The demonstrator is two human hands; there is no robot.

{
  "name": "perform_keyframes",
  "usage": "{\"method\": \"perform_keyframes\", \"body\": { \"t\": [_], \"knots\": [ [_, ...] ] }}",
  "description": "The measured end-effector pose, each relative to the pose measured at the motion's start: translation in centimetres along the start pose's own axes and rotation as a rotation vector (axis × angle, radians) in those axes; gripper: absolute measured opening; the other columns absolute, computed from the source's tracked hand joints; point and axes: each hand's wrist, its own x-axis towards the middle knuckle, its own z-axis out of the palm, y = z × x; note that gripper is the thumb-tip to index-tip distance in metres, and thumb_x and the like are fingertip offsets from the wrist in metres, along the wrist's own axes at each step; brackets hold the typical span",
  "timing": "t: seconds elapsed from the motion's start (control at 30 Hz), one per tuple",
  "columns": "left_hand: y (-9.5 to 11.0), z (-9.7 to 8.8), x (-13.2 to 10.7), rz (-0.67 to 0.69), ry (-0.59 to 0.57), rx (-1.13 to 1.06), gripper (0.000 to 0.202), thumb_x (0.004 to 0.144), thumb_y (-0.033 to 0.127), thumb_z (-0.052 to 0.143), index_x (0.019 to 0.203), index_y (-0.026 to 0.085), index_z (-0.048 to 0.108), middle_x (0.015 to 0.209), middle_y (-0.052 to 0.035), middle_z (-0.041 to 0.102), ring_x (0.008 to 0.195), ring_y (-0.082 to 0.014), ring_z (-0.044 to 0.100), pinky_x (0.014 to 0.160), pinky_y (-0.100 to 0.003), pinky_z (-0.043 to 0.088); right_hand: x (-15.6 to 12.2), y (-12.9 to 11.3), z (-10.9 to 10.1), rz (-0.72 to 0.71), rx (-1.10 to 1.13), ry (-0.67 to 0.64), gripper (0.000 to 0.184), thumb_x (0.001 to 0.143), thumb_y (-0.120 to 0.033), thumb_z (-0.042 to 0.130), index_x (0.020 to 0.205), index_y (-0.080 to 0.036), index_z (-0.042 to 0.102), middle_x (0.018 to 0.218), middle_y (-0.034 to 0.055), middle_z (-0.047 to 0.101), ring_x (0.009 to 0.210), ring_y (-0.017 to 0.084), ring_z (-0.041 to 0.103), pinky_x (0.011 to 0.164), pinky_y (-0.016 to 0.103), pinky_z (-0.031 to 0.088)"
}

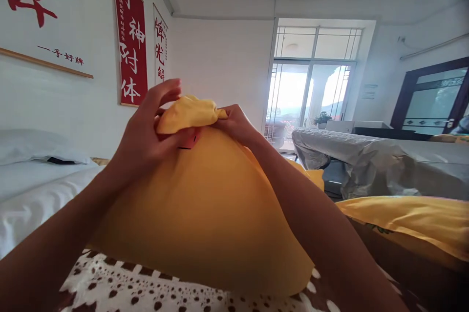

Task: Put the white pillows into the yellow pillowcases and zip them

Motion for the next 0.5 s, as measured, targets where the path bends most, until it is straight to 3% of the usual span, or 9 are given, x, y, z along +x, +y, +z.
{"method": "perform_keyframes", "body": {
  "t": [0.07,0.13,0.23,0.3,0.37,0.43,0.5],
  "knots": [
    [-3.7,-0.9,-4.0,-0.008,0.05,0.052,0.099,0.068,0.065,0.059,0.145,0.031,0.007,0.151,-0.0035,0.023,0.135,-0.0293,0.029,0.106,-0.046,0.033,-0.4,-0.1,-1.3,0.011,0.013,0.117,0.034,0.061,-0.043,0.072,0.056,-0.017,0.051,0.057,-0.0029,0.048,0.054,0.01,0.046,0.047,0.023,0.036],
    [-7.6,-0.9,-7.4,-0.352,0.059,0.074,0.097,0.066,0.07,0.054,0.145,0.033,0.01,0.15,-0.0064,0.026,0.136,-0.0325,0.027,0.109,-0.053,0.026,-0.6,-0.6,-2.7,0.011,0.005,0.255,0.036,0.061,-0.042,0.073,0.054,-0.018,0.047,0.055,-0.0033,0.046,0.053,0.01,0.045,0.047,0.023,0.036],
    [-10.7,0.6,-10.1,-0.752,-0.166,-0.342,0.074,0.074,0.071,0.034,0.136,0.031,0.034,0.128,-0.0077,0.055,0.111,-0.0322,0.056,0.082,-0.046,0.05,-0.6,-1.8,-4.2,-0.013,-0.038,0.328,0.032,0.067,-0.043,0.069,0.058,-0.019,0.049,0.061,-0.0013,0.051,0.061,0.014,0.052,0.054,0.026,0.043],
    [-10.1,2.4,-10.5,-0.819,-0.191,-0.475,0.063,0.076,0.069,0.032,0.116,0.025,0.053,0.098,-0.006,0.067,0.083,-0.0279,0.064,0.061,-0.038,0.05,-0.1,-2.6,-4.6,-0.032,-0.122,0.263,0.027,0.072,-0.043,0.065,0.067,-0.019,0.055,0.067,0.0008,0.056,0.07,0.017,0.056,0.061,0.03,0.047],
    [-8.2,4.1,-9.8,-0.793,-0.066,-0.353,0.052,0.077,0.066,0.035,0.086,0.021,0.06,0.07,-0.0037,0.062,0.065,-0.0234,0.059,0.053,-0.033,0.043,0.8,-2.9,-4.8,-0.027,-0.256,0.239,0.025,0.074,-0.043,0.063,0.077,-0.018,0.06,0.075,0.0031,0.06,0.078,0.02,0.057,0.068,0.034,0.048],
    [-6.3,4.8,-7.5,-0.682,0.03,-0.115,0.047,0.082,0.059,0.033,0.065,0.02,0.052,0.055,-0.002,0.052,0.057,-0.0194,0.053,0.053,-0.031,0.037,2.0,-2.7,-5.2,-0.001,-0.409,0.343,0.025,0.074,-0.039,0.062,0.086,-0.016,0.062,0.08,0.0056,0.062,0.083,0.022,0.057,0.074,0.038,0.048],
    [-5.2,4.2,-3.3,-0.51,0.036,0.083,0.045,0.086,0.052,0.032,0.061,0.019,0.048,0.052,-0.0015,0.049,0.057,-0.0171,0.05,0.056,-0.03,0.034,3.1,-2.3,-6.2,-0.041,-0.57,0.47,0.028,0.077,-0.037,0.058,0.094,-0.015,0.061,0.085,0.0075,0.063,0.087,0.023,0.056,0.078,0.04,0.047]
  ]
}}
